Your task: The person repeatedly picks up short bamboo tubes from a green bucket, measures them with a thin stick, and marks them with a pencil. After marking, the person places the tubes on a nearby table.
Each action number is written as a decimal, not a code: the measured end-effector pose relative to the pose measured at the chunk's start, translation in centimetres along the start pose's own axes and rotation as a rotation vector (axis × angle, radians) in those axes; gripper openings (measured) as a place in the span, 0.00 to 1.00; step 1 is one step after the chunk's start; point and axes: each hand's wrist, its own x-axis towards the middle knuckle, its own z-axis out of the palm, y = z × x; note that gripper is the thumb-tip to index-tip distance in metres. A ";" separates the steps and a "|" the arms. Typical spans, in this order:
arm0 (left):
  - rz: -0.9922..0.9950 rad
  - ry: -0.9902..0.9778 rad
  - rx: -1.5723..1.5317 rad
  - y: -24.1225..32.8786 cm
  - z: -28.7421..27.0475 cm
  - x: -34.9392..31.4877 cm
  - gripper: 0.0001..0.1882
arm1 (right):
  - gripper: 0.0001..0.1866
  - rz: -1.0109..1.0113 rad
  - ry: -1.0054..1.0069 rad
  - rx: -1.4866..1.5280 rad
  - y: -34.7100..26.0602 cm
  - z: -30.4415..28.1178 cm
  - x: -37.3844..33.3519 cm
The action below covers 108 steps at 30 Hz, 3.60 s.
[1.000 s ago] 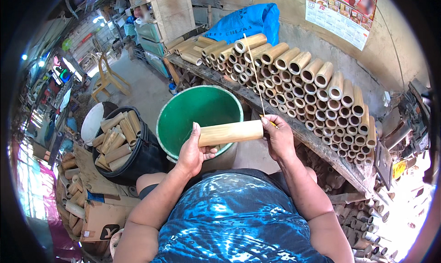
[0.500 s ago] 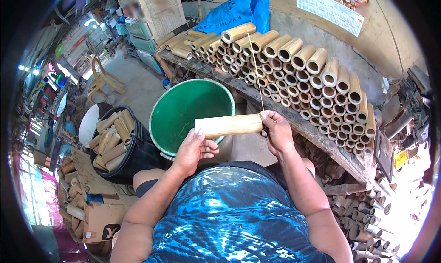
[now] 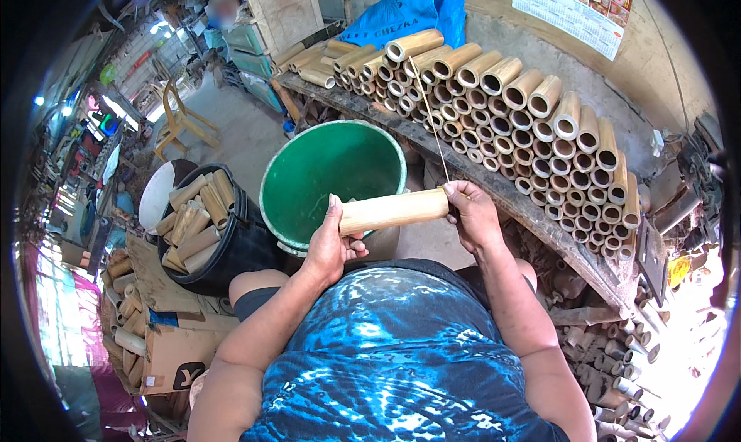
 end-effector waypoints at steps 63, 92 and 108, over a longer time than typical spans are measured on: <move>0.477 -0.168 0.323 -0.8 0.7 -7.9 0.20 | 0.10 -0.246 -0.188 -0.943 -2.7 4.2 -11.3; 0.362 -0.117 -0.126 -2.2 -1.2 -6.6 0.21 | 0.07 -0.256 0.129 -0.362 0.5 4.0 -10.5; 0.359 -0.140 -0.204 -1.9 -1.0 -7.2 0.24 | 0.09 -0.432 0.159 -0.493 1.4 4.1 -10.2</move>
